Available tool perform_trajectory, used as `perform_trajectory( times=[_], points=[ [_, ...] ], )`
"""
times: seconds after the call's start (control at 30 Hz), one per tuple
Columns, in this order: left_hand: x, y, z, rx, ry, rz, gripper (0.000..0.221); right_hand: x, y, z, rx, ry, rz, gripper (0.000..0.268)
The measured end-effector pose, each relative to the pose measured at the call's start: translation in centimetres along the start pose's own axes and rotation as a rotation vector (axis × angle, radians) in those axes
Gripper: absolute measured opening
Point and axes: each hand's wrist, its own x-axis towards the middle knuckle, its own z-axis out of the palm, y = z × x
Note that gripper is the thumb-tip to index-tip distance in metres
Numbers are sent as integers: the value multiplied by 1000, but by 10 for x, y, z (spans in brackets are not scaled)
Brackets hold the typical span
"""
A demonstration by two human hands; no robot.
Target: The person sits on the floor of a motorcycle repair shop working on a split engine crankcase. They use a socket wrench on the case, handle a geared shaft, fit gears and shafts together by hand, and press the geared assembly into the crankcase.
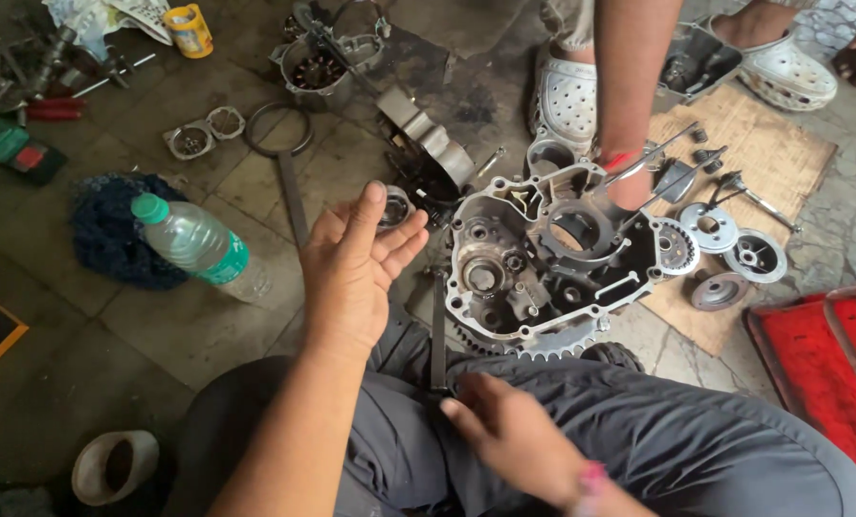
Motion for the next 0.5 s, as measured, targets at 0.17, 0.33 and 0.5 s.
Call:
perform_trajectory(
  times=[0.17, 0.33, 0.5],
  points=[
    [6, -5, -5, -29, 84, -84, 22, 46, 5, 32, -470, 46, 169, 58],
    [12, -4, -22, -72, 79, -76, 21, 80, 28, 45, -549, 127, -121, 45],
    [10, -5, -16, -88, 6, -194, 24, 83, 28, 28, 405, 13, 511, 22]
  ],
)
